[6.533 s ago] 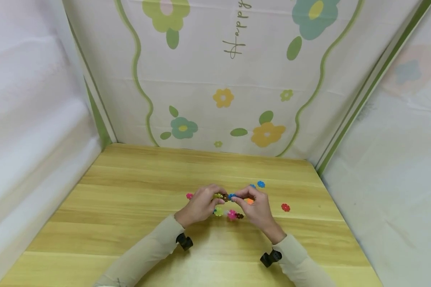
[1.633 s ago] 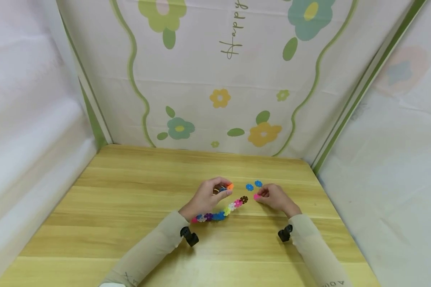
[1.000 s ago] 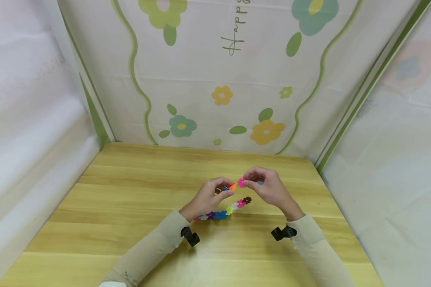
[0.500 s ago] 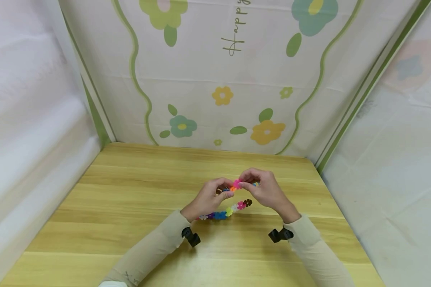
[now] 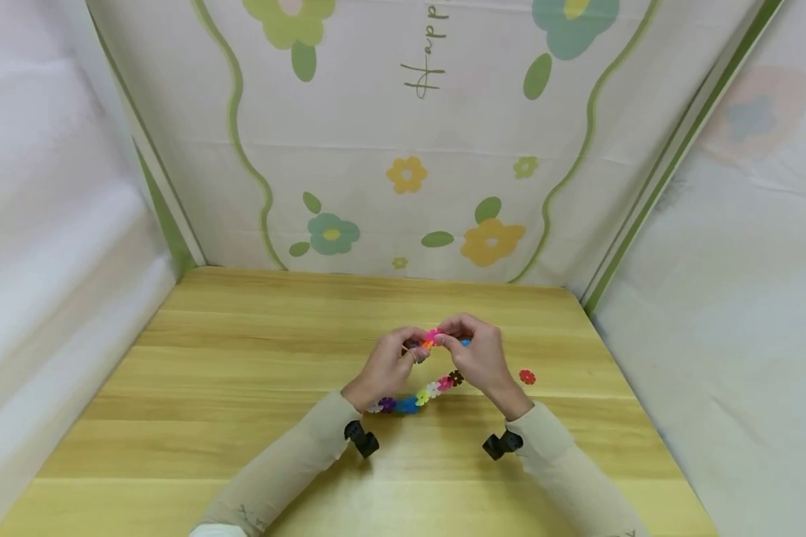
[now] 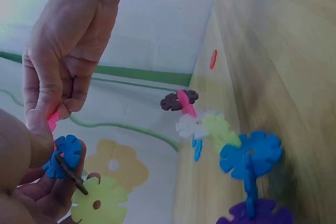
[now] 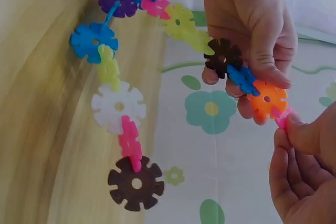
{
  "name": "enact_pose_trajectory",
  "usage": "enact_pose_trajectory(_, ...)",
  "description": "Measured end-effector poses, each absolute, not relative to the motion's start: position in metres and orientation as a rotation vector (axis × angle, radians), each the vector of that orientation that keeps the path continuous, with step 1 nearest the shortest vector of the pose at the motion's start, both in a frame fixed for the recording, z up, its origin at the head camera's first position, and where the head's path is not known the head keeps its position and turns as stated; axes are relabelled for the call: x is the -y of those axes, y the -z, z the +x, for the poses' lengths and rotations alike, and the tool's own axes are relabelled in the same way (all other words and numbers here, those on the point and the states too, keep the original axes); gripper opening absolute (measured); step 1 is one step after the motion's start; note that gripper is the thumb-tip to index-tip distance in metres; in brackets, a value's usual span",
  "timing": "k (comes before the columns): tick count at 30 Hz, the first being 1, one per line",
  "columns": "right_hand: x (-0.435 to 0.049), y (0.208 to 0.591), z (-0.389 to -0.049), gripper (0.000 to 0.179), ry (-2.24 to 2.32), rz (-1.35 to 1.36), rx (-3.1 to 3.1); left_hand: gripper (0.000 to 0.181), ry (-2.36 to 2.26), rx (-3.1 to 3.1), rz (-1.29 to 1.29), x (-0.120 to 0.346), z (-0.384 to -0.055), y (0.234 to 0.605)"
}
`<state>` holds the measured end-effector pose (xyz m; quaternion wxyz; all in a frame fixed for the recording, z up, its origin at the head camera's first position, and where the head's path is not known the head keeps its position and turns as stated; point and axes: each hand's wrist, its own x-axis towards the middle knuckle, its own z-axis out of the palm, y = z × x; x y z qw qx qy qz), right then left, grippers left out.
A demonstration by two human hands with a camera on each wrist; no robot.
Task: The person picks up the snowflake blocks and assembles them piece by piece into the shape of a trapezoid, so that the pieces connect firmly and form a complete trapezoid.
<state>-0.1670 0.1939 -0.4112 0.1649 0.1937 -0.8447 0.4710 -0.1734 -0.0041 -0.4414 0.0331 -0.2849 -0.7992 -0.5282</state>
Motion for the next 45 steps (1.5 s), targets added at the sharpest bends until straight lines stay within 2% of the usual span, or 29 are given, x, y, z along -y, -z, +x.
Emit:
enact_pose_trajectory(6,-0.207,0.406,-0.181,0.013,-1.39,0.612,2.623,0.022,1.611,2.549,-0.849,0.01,-0.177,0.442)
enact_pose_trajectory(12,-0.272,0.401,-0.189,0.029,-1.143,0.517,2.891,0.027,1.868,2.592,-0.728,0.018,-0.179,0.441)
enact_pose_trajectory(18,-0.343,0.426,-0.187,0.034,-0.854,0.347,3.08,0.031,2.113,2.551,-0.557,0.029,-0.181,0.438)
enact_pose_trajectory(23,-0.369,0.455,-0.181,0.04,-0.858,0.275,3.133,0.041,2.237,2.533,-0.485,0.034,-0.183,0.438)
enact_pose_trajectory(27,-0.376,0.475,-0.178,0.037,-0.895,0.254,3.124,0.042,2.282,2.539,-0.473,0.037,-0.186,0.444)
enact_pose_trajectory(34,-0.378,0.482,-0.178,0.013,-0.927,0.211,3.109,0.033,2.23,2.592,-0.431,0.049,-0.193,0.452)
enact_pose_trajectory(40,-0.363,0.48,-0.18,0.013,-0.92,0.252,3.056,0.026,2.26,2.604,-0.287,0.061,-0.198,0.459)
enact_pose_trajectory(45,-0.33,0.473,-0.18,0.016,-1.02,0.308,2.995,0.024,2.293,2.571,-0.217,0.067,-0.199,0.461)
